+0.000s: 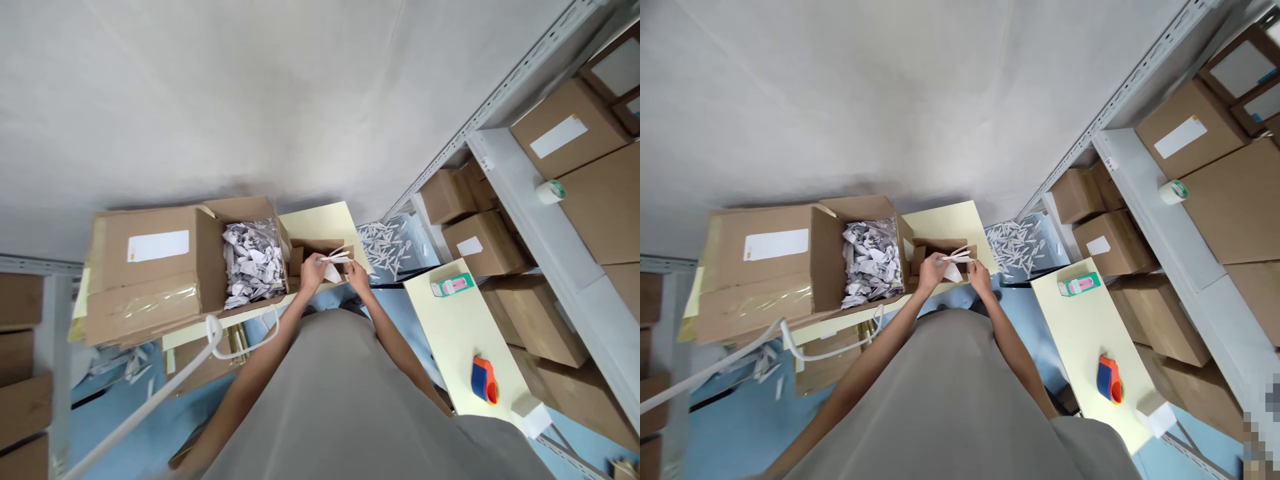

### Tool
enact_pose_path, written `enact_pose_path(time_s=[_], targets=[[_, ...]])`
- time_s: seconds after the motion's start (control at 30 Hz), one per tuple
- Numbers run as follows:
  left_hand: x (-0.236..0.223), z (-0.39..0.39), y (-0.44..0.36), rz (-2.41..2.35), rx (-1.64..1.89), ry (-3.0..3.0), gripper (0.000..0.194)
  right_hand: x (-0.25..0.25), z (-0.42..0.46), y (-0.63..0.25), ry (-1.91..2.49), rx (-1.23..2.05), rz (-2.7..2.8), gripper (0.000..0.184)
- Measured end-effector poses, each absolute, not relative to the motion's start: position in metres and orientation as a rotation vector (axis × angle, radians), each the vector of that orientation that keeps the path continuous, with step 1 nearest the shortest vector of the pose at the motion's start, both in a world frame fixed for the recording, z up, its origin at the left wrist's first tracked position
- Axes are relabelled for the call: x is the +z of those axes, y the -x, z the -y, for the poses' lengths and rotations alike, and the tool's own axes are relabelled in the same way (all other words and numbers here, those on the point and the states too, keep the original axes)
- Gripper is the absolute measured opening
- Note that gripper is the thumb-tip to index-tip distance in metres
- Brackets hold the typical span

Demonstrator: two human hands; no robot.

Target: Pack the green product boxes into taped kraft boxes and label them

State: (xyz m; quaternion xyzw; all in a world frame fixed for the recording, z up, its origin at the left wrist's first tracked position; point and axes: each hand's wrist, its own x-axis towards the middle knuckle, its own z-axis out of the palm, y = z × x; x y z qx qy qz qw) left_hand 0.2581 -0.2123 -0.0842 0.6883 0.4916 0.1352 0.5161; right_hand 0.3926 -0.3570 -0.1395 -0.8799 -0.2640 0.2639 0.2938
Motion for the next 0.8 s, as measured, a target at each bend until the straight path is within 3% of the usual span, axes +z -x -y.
enact_pose_path(time_s=[0.4,0.6,0.8], targets=[[-0.097,0.201,-0.254,-1.163,0.227,-2.18,0.022,-0.132,0.383,-0.408,2.388,0.742,0.682,0.039],[-0.107,0.208,-0.251,-1.098,0.154,-2.231,0.043,-0.129,0.386,-0.405,2.376,0.774,0.634,0.036],[-0.11,0.213,-0.237,-1.075,0.281,-2.237,0.04,-0.123,0.391,-0.401,2.303,0.79,0.579,0.037]])
